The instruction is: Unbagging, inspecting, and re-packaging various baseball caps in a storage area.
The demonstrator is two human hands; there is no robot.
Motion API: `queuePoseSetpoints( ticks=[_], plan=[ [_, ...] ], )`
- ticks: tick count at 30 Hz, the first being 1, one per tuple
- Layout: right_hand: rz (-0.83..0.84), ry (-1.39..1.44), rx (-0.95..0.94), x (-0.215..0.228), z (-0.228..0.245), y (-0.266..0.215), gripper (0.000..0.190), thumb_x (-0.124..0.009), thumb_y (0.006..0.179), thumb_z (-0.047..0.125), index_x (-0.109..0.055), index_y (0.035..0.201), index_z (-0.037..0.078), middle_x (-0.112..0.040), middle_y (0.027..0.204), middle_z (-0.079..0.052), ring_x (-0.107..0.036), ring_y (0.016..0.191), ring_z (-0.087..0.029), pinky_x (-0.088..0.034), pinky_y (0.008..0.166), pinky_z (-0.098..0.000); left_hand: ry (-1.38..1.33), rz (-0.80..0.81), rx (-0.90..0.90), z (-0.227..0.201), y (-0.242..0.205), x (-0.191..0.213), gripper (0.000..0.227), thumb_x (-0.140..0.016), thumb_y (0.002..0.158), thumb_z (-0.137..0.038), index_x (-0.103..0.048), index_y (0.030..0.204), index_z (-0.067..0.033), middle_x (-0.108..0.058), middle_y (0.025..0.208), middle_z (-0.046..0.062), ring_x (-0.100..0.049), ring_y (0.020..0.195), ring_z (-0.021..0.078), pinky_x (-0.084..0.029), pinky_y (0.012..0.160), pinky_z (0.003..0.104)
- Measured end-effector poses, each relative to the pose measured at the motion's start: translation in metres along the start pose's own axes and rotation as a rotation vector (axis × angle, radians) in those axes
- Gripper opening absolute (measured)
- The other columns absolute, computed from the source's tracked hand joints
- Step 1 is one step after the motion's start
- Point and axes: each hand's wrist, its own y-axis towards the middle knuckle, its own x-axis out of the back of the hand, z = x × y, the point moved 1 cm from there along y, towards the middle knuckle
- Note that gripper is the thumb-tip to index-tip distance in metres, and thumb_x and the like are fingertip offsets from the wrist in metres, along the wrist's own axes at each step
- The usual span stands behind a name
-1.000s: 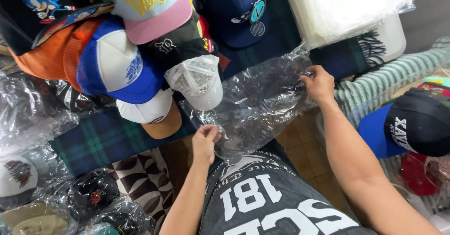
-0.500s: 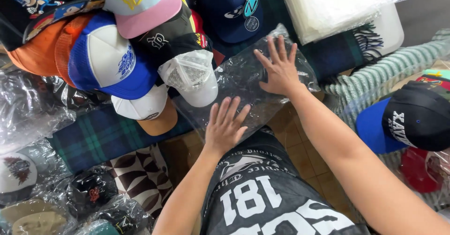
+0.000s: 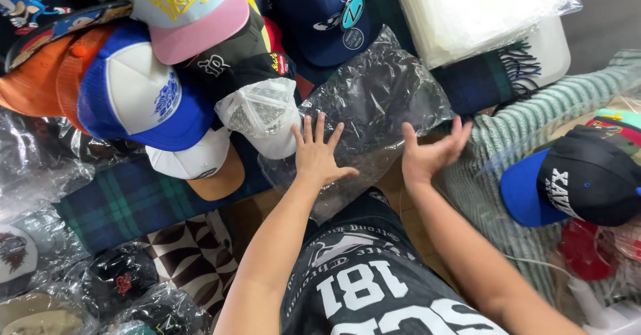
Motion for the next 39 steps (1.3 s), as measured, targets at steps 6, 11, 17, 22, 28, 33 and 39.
queuePoseSetpoints(
  ticks=[6,11,17,22,28,33,39],
  plan=[
    [0.502,0.935,-1.105,-0.012,-0.049,-0.051,0.083,-0.084,0.087,0.016,-0.037,0.155,0.014,-0.061,0.127,-0.017,-0.072,0.108,-0.04,-0.06,0.091,-0.0553,-0.057,-0.097,0.003,-0.004,0.038,-0.03,0.112,-0.027,0.077,-0.097,-0.025,0.164,-0.0257,-0.018,0.168,0.027,-0.02,0.153,0.0524,-0.008,0.121,0.069],
    [0.558,0.71,-0.949,-0.019,-0.078,-0.032,0.026,-0.069,0.094,0.006,-0.061,0.118,0.01,-0.072,0.087,-0.012,-0.074,0.067,-0.017,-0.059,0.045,-0.0215,-0.456,-0.532,0.09,0.021,0.081,-0.02,0.052,-0.058,0.102,-0.016,-0.034,0.148,-0.0131,-0.028,0.151,0.024,-0.073,0.086,0.0487,-0.062,0.083,0.059],
    [0.755,0.885,-0.775,0.028,-0.059,-0.018,0.06,-0.07,0.088,-0.003,-0.045,0.14,0.012,-0.072,0.106,-0.027,-0.076,0.072,-0.025,-0.057,0.046,-0.0233,-0.603,-0.328,0.288,0.075,0.177,-0.07,0.051,-0.076,0.086,-0.034,-0.062,0.135,-0.0286,-0.075,0.098,-0.008,-0.075,0.099,0.0219,-0.058,0.085,0.041],
    [0.868,1.079,-0.615,0.072,-0.011,0.004,0.066,-0.07,0.082,-0.012,-0.048,0.138,0.016,-0.074,0.111,-0.029,-0.076,0.083,-0.019,-0.057,0.059,-0.0205,-0.788,-0.331,0.08,0.067,0.075,0.017,0.027,-0.078,0.078,-0.032,-0.077,0.104,-0.0401,-0.07,0.075,-0.017,-0.072,0.08,0.0099,-0.055,0.08,0.03],
    [0.738,0.815,-0.13,0.101,0.021,0.05,0.023,-0.062,0.089,-0.014,-0.074,0.081,0.004,-0.076,0.108,-0.021,-0.071,0.088,-0.021,-0.055,0.07,-0.0278,-1.147,-0.512,-0.55,0.094,-0.023,0.073,0.018,-0.071,0.09,0.003,-0.075,0.09,-0.0143,-0.056,0.081,0.001,-0.054,0.082,0.0145,-0.046,0.086,0.029],
    [0.767,0.799,0.125,0.108,0.06,0.08,0.032,-0.059,0.092,-0.015,-0.067,0.065,0.001,-0.07,0.09,-0.021,-0.061,0.072,-0.02,-0.051,0.068,-0.0292,-1.224,-0.467,-0.717,0.119,-0.049,0.079,0.035,-0.055,0.09,0.016,-0.076,0.079,-0.0095,-0.056,0.1,0.007,-0.055,0.094,0.0179,-0.045,0.098,0.034],
    [0.797,0.546,0.072,0.118,0.105,0.082,0.044,-0.045,0.086,0.013,-0.079,0.113,0.009,-0.07,0.109,-0.012,-0.061,0.104,-0.019,-0.047,0.094,-0.0303,-1.302,-0.207,-0.475,0.136,-0.068,0.075,0.031,-0.052,0.087,-0.015,-0.076,0.099,0.0011,-0.069,0.088,0.015,-0.064,0.087,0.0205,-0.056,0.088,0.034]
  ],
)
